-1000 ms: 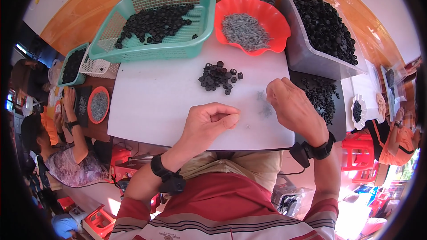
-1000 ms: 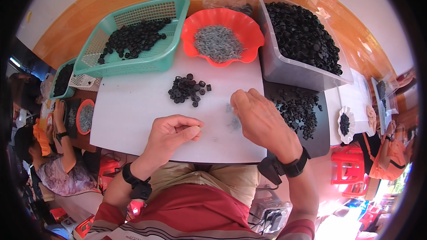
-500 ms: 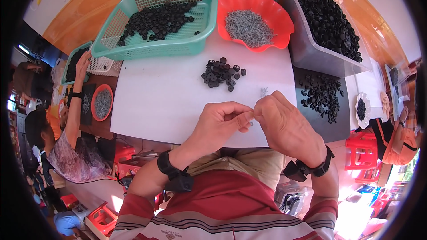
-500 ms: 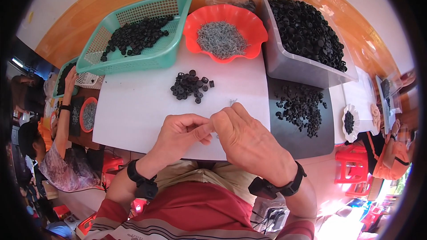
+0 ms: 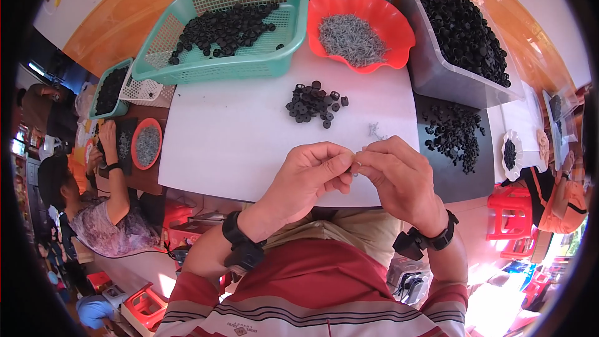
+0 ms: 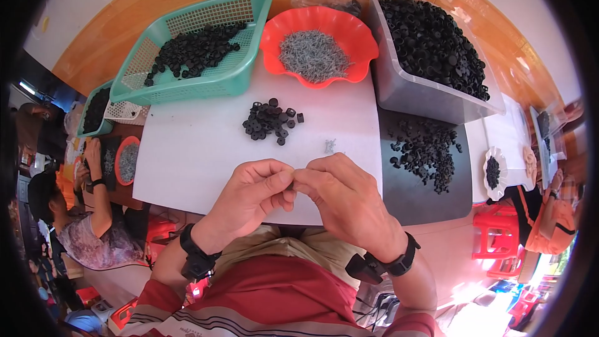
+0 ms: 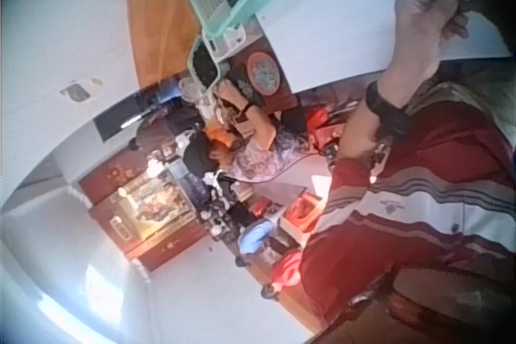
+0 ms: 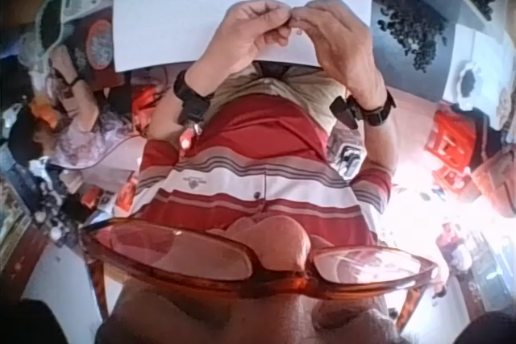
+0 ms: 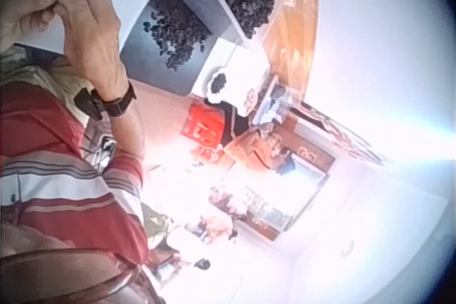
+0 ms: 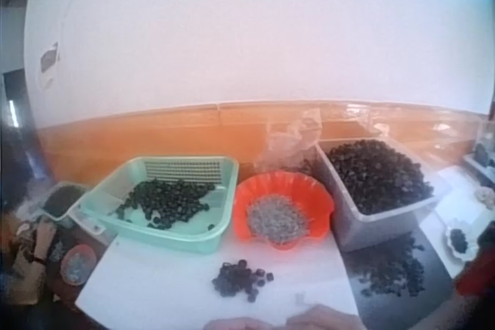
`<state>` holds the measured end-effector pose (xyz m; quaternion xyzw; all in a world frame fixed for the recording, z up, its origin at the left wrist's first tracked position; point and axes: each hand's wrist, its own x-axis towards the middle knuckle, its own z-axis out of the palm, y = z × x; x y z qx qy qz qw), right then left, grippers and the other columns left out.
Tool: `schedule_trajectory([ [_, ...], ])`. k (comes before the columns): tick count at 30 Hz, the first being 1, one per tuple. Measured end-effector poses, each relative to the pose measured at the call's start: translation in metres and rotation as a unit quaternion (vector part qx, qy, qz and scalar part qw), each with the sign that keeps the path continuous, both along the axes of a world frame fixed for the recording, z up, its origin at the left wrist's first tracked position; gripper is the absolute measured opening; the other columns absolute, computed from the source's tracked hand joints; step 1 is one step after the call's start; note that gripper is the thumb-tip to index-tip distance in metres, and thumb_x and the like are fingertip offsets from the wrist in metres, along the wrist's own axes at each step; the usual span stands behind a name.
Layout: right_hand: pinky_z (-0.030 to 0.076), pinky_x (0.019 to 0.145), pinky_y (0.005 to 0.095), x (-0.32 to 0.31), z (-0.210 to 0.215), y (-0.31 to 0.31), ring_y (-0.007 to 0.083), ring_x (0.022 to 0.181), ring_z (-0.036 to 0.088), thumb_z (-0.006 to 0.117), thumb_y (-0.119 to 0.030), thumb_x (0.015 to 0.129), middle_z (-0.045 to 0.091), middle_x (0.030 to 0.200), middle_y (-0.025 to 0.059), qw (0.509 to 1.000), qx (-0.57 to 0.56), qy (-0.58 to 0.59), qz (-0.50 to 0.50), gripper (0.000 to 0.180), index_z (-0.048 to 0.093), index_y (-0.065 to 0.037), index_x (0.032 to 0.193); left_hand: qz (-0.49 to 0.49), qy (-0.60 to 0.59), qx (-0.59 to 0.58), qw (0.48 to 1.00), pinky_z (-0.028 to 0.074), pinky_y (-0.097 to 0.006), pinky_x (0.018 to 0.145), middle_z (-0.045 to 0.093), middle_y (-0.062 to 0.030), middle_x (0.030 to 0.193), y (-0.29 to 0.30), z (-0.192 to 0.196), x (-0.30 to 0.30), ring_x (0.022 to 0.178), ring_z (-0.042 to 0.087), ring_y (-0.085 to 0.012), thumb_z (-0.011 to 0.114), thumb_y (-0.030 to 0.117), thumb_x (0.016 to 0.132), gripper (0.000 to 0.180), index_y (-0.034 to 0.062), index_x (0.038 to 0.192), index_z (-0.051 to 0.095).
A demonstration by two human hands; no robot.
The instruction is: Assembling small black plastic components by hand in a shoe manufacturing environment.
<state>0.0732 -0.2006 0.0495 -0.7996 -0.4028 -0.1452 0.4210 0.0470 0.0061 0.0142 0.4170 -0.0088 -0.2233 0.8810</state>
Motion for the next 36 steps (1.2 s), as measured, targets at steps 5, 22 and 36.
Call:
schedule_trajectory([
  [5,0.055,0.065,0.0378,-0.001,-0.008,0.0,0.0308,0.08,0.067,0.075,0.01,0.077,0.067,0.094,0.0134,0.999,0.031,0.001,0.006,0.032,0.067,-0.001,0.106,-0.02,0.05,-0.052,0.997,0.058,-0.027,0.074,0.069,-0.0059,0.095,0.0,0.01,0.0,0.081,0.067,-0.0119,0.063,0.015,0.104,0.018,-0.0004,0.112,0.068],
  [22,0.054,0.065,0.0377,-0.013,-0.013,0.0,0.0327,0.075,0.065,0.071,0.009,0.087,0.063,0.094,0.0158,0.998,0.053,0.041,-0.012,0.023,0.063,0.0,0.107,-0.016,0.077,-0.075,0.994,0.063,-0.028,0.089,0.072,-0.0084,0.108,0.001,0.003,-0.004,0.095,0.072,-0.0149,0.066,0.012,0.102,0.024,-0.0013,0.122,0.069],
  [36,0.055,0.065,0.0391,-0.019,-0.016,-0.001,0.0344,0.075,0.066,0.07,0.009,0.088,0.063,0.095,0.0164,0.996,0.032,0.074,-0.031,0.02,0.063,0.0,0.105,0.004,0.059,-0.036,0.998,0.065,-0.032,0.086,0.073,-0.0137,0.11,-0.001,-0.003,-0.008,0.093,0.075,-0.0213,0.067,0.005,0.099,0.021,-0.0018,0.119,0.069],
])
